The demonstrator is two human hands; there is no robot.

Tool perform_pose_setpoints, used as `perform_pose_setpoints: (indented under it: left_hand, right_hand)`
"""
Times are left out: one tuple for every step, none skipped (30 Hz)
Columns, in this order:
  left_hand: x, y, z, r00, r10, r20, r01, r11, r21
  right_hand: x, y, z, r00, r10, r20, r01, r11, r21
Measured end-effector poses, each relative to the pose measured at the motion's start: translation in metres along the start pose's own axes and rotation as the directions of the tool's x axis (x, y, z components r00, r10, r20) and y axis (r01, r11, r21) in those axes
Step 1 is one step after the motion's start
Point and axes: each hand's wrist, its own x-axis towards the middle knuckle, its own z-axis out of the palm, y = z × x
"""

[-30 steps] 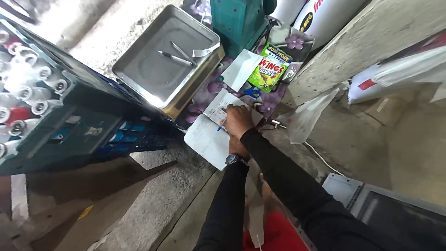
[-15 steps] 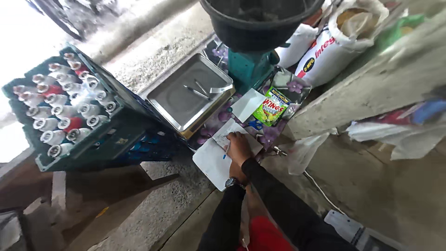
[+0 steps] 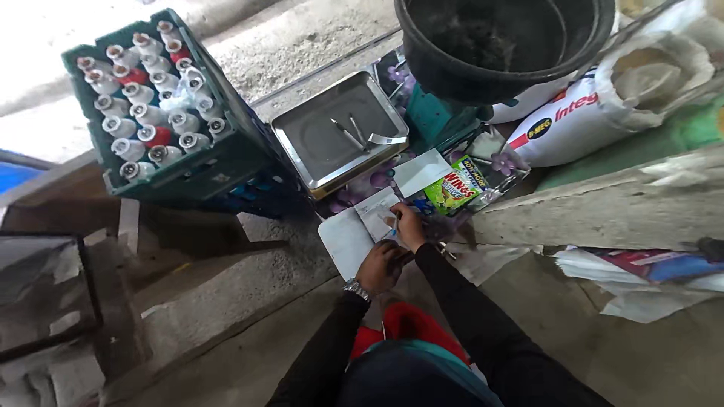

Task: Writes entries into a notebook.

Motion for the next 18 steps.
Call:
perform_pose_setpoints:
  left_hand:
    - [-0.012, 0.003, -0.004, 0.997, -0.049, -0.054, 0.047, 0.999, -0.021]
    - [-0.026, 0.005, -0.006, 0.987, -0.098, -0.127, 0.095, 0.995, -0.029]
    - [-0.042, 0.007, -0.008, 0.967, -0.145, -0.208, 0.14, 0.989, -0.039]
    - [-0.059, 0.008, -0.01, 0.939, -0.189, -0.286, 0.181, 0.982, -0.055]
    - [-0.077, 0.009, -0.012, 0.906, -0.244, -0.347, 0.231, 0.97, -0.077]
    - [-0.098, 0.008, -0.014, 0.87, -0.315, -0.378, 0.299, 0.949, -0.102]
    - [-0.121, 0.007, -0.015, 0.832, -0.402, -0.382, 0.383, 0.915, -0.128]
    - [-0.144, 0.005, -0.016, 0.787, -0.489, -0.376, 0.465, 0.871, -0.158]
    - [-0.167, 0.003, -0.017, 0.739, -0.564, -0.369, 0.537, 0.823, -0.183]
    - [-0.19, 0.001, -0.016, 0.678, -0.646, -0.351, 0.614, 0.76, -0.213]
    - [-0.212, -0.001, -0.012, 0.602, -0.729, -0.326, 0.688, 0.681, -0.251]
    - [-0.233, -0.003, -0.009, 0.51, -0.819, -0.265, 0.768, 0.572, -0.29]
    - [-0.254, -0.006, -0.003, 0.413, -0.887, -0.205, 0.832, 0.459, -0.311]
    - [-0.276, -0.008, 0.005, 0.317, -0.937, -0.145, 0.874, 0.348, -0.338]
    - [-0.299, -0.01, 0.017, 0.234, -0.968, -0.089, 0.9, 0.25, -0.357]
    - [-0.324, -0.012, 0.032, 0.166, -0.985, -0.038, 0.921, 0.169, -0.352]
    - [-0.348, -0.01, 0.049, 0.113, -0.993, 0.017, 0.947, 0.103, -0.303]
    - [-0.369, -0.003, 0.061, 0.067, -0.993, 0.093, 0.977, 0.047, -0.208]
  right_hand:
    - [0.001, 0.002, -0.003, 1.0, -0.004, 0.01, 0.004, 1.0, 0.013]
    - [0.0, 0.002, -0.005, 1.0, -0.011, 0.019, 0.011, 1.0, 0.027]
    - [-0.003, 0.001, -0.007, 0.999, -0.023, 0.022, 0.022, 0.999, 0.05]
    - [-0.006, -0.001, -0.01, 0.999, -0.037, 0.022, 0.036, 0.997, 0.075]
    - [-0.009, -0.003, -0.013, 0.999, -0.046, 0.022, 0.044, 0.994, 0.096]
    - [-0.013, -0.005, -0.014, 0.998, -0.059, 0.022, 0.056, 0.993, 0.108]
    - [-0.015, -0.006, -0.012, 0.997, -0.074, 0.02, 0.071, 0.99, 0.118]
    - [-0.017, -0.005, -0.008, 0.996, -0.083, 0.022, 0.079, 0.989, 0.124]
    - [-0.019, -0.004, -0.002, 0.996, -0.08, 0.028, 0.076, 0.99, 0.121]
    - [-0.021, -0.003, 0.003, 0.997, -0.073, 0.027, 0.071, 0.993, 0.098]
    - [-0.021, -0.003, 0.008, 0.998, -0.06, 0.02, 0.059, 0.997, 0.047]
    - [-0.022, -0.003, 0.013, 0.999, -0.045, 0.009, 0.046, 0.999, -0.013]
    - [-0.022, -0.003, 0.017, 1.0, -0.029, 0.001, 0.029, 0.997, -0.065]
    - [-0.023, -0.005, 0.02, 1.0, -0.01, -0.004, 0.01, 0.995, -0.1]
    - [-0.023, -0.008, 0.023, 1.0, 0.007, -0.003, -0.007, 0.993, -0.12]
    - [-0.024, -0.009, 0.026, 1.0, 0.015, -0.004, -0.015, 0.991, -0.136]
    - [-0.025, -0.009, 0.029, 1.0, 0.016, -0.007, -0.017, 0.988, -0.156]
    - [-0.025, -0.009, 0.031, 1.0, 0.016, -0.012, -0.018, 0.984, -0.177]
